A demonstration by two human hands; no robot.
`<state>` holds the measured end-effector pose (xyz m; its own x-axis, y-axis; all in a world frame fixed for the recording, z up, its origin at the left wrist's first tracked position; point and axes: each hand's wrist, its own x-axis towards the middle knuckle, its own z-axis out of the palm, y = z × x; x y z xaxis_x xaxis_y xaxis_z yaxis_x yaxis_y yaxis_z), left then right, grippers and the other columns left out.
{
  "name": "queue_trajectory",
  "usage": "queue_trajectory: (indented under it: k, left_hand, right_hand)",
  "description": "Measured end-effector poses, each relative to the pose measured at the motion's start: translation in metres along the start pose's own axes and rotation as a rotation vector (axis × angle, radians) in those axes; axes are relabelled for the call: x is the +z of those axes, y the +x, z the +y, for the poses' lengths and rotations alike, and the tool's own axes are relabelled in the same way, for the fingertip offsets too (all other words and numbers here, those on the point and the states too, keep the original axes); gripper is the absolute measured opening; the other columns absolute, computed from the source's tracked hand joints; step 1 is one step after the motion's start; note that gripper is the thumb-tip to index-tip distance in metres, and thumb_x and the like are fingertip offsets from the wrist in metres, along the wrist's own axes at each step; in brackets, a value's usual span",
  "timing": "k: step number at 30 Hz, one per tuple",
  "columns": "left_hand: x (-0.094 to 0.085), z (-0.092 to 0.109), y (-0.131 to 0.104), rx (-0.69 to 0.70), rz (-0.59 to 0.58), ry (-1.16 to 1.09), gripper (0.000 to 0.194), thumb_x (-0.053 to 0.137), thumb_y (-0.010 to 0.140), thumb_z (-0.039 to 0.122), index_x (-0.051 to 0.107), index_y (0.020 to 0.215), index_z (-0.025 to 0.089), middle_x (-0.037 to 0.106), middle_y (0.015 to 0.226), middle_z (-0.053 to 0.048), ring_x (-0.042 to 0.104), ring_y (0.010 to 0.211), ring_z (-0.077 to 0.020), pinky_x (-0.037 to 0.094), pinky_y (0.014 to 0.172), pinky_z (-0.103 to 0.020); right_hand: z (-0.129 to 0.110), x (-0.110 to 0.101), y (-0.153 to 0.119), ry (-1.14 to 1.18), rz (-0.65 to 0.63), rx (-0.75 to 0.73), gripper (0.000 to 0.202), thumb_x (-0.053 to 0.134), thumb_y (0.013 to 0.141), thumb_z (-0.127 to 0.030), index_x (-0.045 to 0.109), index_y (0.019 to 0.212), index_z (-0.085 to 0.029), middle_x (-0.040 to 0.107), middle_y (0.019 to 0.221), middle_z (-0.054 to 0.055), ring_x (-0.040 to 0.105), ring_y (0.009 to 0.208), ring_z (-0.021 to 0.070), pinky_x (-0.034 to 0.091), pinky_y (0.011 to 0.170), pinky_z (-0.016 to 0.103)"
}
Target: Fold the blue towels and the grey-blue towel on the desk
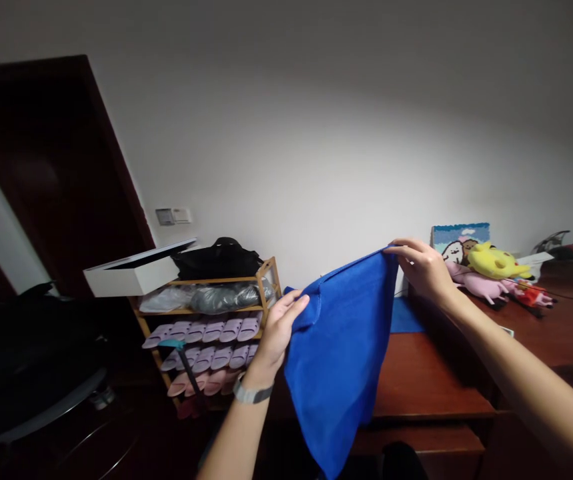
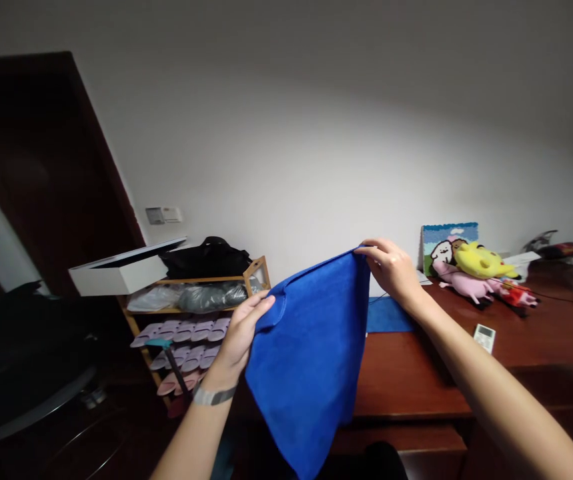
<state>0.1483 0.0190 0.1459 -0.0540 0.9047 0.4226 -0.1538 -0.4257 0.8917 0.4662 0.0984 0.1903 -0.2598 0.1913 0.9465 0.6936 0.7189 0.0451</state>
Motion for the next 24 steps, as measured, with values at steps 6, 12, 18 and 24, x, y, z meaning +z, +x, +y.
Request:
queue_trajectory:
  k: [6, 12, 18, 24]
  left_hand:
    - [0.009, -0.007, 0.021, -0.008, 0.106, -0.036, 0.038, 0.086, 0.071, 0.047, 0.079, 0.096, 0.02, 0.079, 0.101, -0.002, 0.07, 0.094, -0.0183, 0.053, 0.088, -0.027]
    - [0.034, -0.018, 0.026, -0.001, -0.085, 0.051, 0.042, 0.079, 0.079, 0.054, 0.078, 0.101, 0.018, 0.079, 0.104, -0.006, 0.07, 0.1, -0.023, 0.052, 0.094, -0.034]
    - [0.052, -0.024, 0.02, 0.09, -0.167, 0.143, 0.042, 0.071, 0.086, 0.057, 0.075, 0.097, 0.017, 0.077, 0.1, -0.006, 0.068, 0.099, -0.0226, 0.051, 0.09, -0.032]
    - [0.043, -0.026, 0.011, 0.086, -0.211, 0.266, 0.049, 0.061, 0.091, 0.066, 0.068, 0.105, 0.02, 0.07, 0.086, -0.001, 0.065, 0.078, -0.0174, 0.052, 0.073, -0.028]
  right_hand:
    - [-0.004, 0.0, -0.003, 0.176, -0.034, 0.212, 0.026, 0.047, 0.097, -0.02, 0.071, 0.107, -0.024, 0.072, 0.105, 0.005, 0.069, 0.071, 0.0159, 0.058, 0.072, 0.033]
    - [-0.068, 0.002, -0.01, 0.251, -0.437, 0.1, 0.058, 0.067, 0.092, -0.043, 0.049, 0.146, -0.029, 0.067, 0.11, 0.006, 0.068, 0.087, 0.0216, 0.06, 0.079, 0.038]
    - [-0.098, 0.025, -0.026, 0.206, -0.487, 0.034, 0.049, 0.065, 0.096, -0.032, 0.048, 0.142, -0.026, 0.069, 0.112, 0.008, 0.069, 0.092, 0.0222, 0.057, 0.078, 0.036]
    - [-0.091, 0.033, -0.029, 0.229, -0.455, 0.024, 0.012, 0.052, 0.103, -0.027, 0.058, 0.112, -0.023, 0.072, 0.092, 0.004, 0.068, 0.075, 0.0175, 0.049, 0.065, 0.027]
